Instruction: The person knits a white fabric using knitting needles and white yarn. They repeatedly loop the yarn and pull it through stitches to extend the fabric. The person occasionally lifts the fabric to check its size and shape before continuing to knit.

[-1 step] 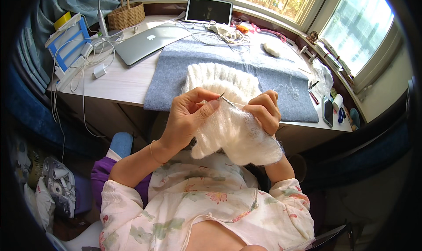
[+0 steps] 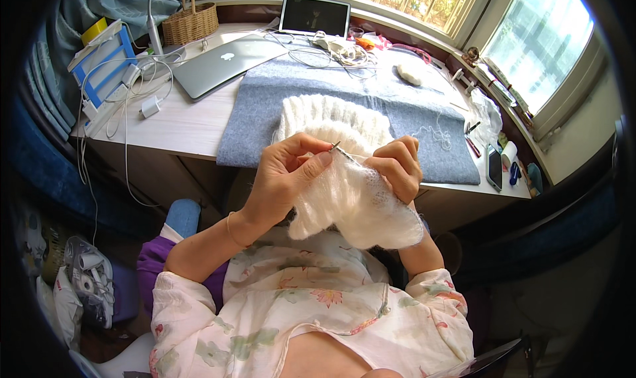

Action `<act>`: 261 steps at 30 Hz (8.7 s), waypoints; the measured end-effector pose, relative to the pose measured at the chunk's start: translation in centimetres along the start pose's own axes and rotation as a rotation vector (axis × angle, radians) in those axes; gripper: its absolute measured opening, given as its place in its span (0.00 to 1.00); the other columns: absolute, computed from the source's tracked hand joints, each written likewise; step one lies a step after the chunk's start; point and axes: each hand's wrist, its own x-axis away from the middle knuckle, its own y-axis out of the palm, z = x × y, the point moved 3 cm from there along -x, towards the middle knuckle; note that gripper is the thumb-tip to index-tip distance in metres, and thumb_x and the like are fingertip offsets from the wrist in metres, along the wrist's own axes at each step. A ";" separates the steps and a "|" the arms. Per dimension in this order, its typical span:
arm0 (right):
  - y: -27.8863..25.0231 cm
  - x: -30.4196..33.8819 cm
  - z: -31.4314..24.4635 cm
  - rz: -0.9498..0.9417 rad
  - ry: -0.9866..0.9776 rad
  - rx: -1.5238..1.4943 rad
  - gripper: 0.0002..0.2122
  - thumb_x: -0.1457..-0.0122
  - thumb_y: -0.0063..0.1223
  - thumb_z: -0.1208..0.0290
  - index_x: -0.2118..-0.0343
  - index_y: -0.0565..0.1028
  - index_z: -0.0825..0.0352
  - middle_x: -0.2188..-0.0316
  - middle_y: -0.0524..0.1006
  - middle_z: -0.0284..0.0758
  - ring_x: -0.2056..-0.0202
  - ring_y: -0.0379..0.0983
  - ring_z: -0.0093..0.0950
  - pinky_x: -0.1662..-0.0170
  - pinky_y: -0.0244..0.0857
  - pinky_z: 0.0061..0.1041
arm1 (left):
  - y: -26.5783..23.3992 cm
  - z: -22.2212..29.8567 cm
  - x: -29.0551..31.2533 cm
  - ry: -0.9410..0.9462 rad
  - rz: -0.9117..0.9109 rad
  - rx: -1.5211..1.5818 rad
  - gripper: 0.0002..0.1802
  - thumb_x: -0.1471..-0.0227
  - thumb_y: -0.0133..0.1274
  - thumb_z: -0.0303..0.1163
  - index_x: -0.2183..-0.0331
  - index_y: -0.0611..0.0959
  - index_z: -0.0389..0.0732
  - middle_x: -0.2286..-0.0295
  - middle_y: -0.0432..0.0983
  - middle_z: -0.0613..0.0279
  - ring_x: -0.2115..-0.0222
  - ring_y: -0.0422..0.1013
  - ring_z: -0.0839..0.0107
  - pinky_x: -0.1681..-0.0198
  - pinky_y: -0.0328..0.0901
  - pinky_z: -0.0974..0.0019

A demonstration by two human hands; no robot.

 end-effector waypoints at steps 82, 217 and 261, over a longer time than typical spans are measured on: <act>-0.1 0.3 -0.2 -0.030 0.058 -0.104 0.14 0.70 0.61 0.67 0.75 0.77 0.62 0.78 0.67 0.30 0.75 0.59 0.25 0.72 0.53 0.21 | 0.6 0.1 0.3 -0.001 -0.064 -0.039 0.08 0.51 0.50 0.23 0.64 0.77 0.36 0.71 0.74 0.65 0.73 0.68 0.84 0.71 0.65 0.81; -5.4 -9.7 10.5 -0.114 0.503 -0.521 0.05 0.48 0.55 0.70 0.74 0.72 0.65 0.81 0.70 0.22 0.83 0.59 0.08 0.81 0.52 0.09 | 1.2 9.3 -11.6 -0.078 -0.650 -0.707 0.22 0.48 0.45 0.48 0.72 0.79 0.38 0.81 0.71 0.64 0.81 0.67 0.80 0.75 0.64 0.75; -9.2 -13.7 12.2 0.125 0.394 -0.806 0.05 0.49 0.56 0.70 0.74 0.71 0.61 0.79 0.70 0.22 0.77 0.63 0.10 0.73 0.56 0.11 | -1.2 19.3 -10.8 0.683 -0.353 -0.929 0.13 0.51 0.53 0.38 0.77 0.77 0.38 0.86 0.62 0.75 0.85 0.54 0.87 0.83 0.51 0.78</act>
